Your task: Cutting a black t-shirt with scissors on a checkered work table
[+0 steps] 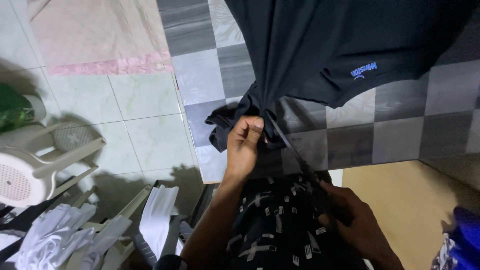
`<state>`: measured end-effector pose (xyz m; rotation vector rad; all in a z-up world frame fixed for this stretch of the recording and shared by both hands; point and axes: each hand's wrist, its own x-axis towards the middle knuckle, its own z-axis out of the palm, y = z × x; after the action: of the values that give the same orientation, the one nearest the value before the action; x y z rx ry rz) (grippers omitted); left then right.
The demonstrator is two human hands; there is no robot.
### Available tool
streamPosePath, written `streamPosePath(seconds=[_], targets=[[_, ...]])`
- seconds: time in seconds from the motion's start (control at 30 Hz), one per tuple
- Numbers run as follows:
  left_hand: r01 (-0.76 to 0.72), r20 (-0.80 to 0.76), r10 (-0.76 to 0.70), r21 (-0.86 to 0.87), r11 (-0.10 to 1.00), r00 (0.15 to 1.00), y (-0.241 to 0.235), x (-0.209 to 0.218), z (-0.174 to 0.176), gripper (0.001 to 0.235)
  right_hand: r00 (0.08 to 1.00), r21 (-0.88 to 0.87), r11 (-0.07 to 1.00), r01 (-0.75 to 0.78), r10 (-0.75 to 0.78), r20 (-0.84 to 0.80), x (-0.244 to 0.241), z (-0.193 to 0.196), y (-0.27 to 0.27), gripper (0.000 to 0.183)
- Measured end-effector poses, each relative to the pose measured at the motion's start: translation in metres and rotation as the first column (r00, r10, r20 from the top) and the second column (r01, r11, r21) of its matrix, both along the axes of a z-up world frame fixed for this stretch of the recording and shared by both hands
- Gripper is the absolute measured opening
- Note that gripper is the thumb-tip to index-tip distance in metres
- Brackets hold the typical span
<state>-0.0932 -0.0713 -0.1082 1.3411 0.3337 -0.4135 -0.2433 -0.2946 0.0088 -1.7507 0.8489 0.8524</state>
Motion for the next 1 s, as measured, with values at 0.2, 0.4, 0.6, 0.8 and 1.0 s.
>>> streamPosePath(seconds=[0.2,0.4,0.6,0.8,1.0], targets=[[-0.032,0.041,0.027,0.121,0.992,0.999,-0.006,-0.014,-0.006,0.019,0.987,-0.095,0.991,-0.092,0.079,-0.139,0.006,0.008,0.005,0.077],[-0.049,0.11,0.029,0.183,0.982,0.994,-0.008,-0.02,0.002,0.018,0.994,-0.109,0.989,-0.098,0.091,-0.065,-0.003,0.009,0.01,0.078],[-0.042,0.135,0.013,0.211,0.977,0.991,-0.01,-0.018,0.013,0.019,0.988,-0.194,0.975,-0.107,0.082,-0.133,0.004,0.02,0.024,0.075],[-0.037,0.137,0.003,0.248,0.968,0.991,-0.016,-0.02,0.016,0.018,0.981,-0.239,0.952,-0.191,0.18,-0.067,-0.007,0.011,0.027,0.076],[-0.035,0.162,-0.004,0.238,0.971,0.987,-0.021,-0.02,0.027,0.022,0.977,-0.27,0.944,-0.188,0.15,-0.154,0.007,0.029,0.034,0.076]])
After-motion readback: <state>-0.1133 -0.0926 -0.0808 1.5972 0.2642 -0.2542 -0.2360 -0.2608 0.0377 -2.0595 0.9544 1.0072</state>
